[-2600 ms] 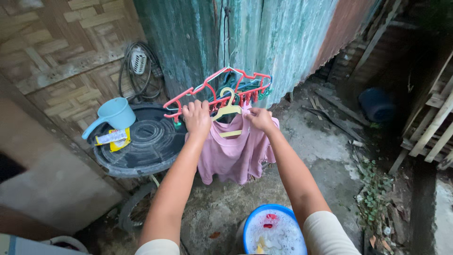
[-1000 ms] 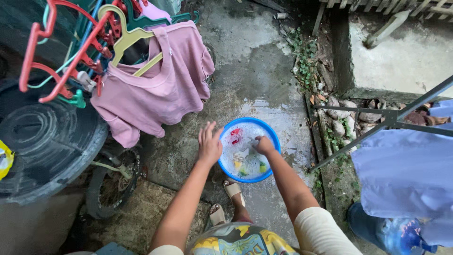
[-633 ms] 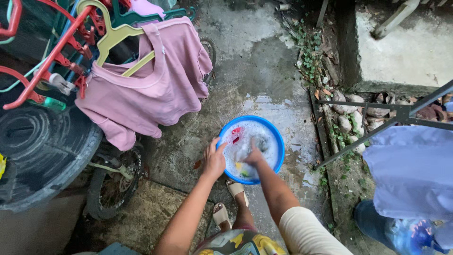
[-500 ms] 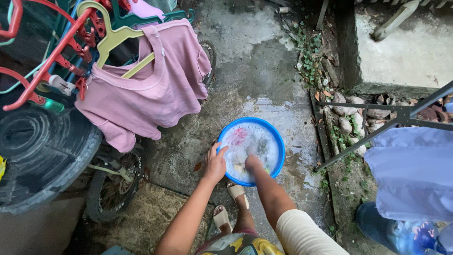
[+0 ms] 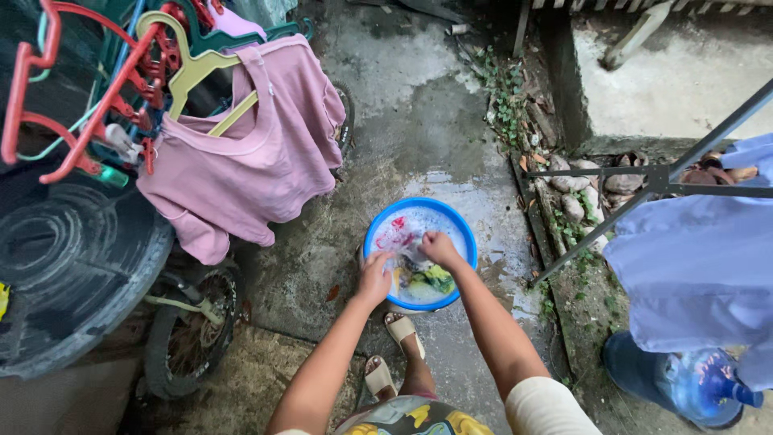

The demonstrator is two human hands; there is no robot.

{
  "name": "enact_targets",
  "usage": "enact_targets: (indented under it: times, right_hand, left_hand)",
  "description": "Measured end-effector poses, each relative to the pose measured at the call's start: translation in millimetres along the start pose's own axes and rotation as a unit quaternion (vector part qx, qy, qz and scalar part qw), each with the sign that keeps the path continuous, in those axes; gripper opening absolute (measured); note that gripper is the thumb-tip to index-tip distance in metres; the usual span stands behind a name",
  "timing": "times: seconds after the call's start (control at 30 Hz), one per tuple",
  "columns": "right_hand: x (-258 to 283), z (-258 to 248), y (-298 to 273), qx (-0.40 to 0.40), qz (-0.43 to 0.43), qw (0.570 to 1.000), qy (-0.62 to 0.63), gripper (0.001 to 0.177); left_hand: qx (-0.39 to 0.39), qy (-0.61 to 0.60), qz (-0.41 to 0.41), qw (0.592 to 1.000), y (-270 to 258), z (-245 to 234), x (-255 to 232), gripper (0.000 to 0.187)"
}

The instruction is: The person washes clothes in a bucket of soapy water and hangs them on a drying rack using clothes hangers.

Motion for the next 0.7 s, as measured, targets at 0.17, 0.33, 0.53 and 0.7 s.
enact_targets:
  times: [0.17, 0.33, 0.53, 0.7]
  right_hand:
    - [68, -22, -16, -0.021, -0.149, 0.965, 0.216, 0.030]
    - [143, -41, -65, -0.013, -0.159, 0.892, 0.423, 0.021]
    - [177, -25, -106, -0.206, -0.347, 0.894, 0.193, 0.028]
    - [125, -2, -78, -0.351, -0.392, 0.849, -0.039, 0.039]
  left_hand:
    - [0.122, -0.238, -0.252, 0.930, 26, 36, 4, 0.048]
    - [0.148, -0.542, -0.324, 0.761, 54, 47, -12, 0.066]
    - [0.187, -0.748, -0.319, 0.551, 102, 54, -33, 0.061]
    - [0.261, -0.704, -0.282, 0.598, 109, 78, -52, 0.053]
Point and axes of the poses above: each hand's wrist, its own y-axis towards the middle knuckle, its own z-axis out of the palm, x = y × z, the point moved 2 cm from there along y, towards the middle knuckle, and after that the axes turned 7 degrees about y, right-handed, at the moved point
